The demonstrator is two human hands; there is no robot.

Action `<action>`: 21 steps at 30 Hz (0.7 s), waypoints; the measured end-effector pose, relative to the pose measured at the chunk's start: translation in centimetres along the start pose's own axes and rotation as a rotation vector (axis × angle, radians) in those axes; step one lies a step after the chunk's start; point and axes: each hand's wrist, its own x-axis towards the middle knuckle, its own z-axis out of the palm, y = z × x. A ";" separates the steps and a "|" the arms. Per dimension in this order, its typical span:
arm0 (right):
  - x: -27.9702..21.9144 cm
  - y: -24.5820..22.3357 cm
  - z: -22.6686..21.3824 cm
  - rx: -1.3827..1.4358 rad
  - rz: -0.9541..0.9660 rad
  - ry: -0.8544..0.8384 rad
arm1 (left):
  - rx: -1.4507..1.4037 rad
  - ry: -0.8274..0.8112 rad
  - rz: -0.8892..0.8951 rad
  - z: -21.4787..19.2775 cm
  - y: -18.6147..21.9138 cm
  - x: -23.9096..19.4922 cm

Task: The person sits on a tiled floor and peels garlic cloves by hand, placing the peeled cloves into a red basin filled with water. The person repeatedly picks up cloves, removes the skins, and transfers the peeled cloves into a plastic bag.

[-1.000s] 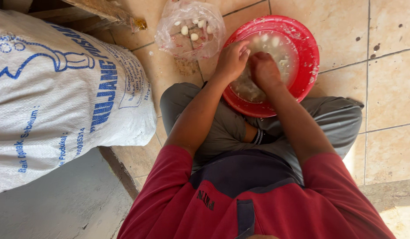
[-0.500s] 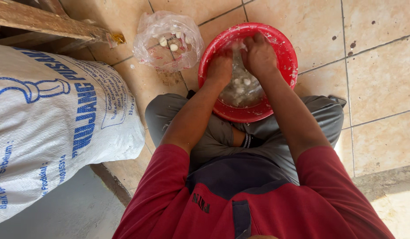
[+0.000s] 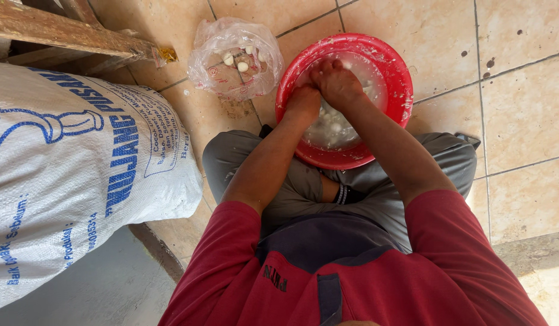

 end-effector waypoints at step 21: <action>-10.6 -5.9 -12.9 1.360 0.559 0.202 | -2.192 -0.202 -0.274 -1.5 4.3 -6.0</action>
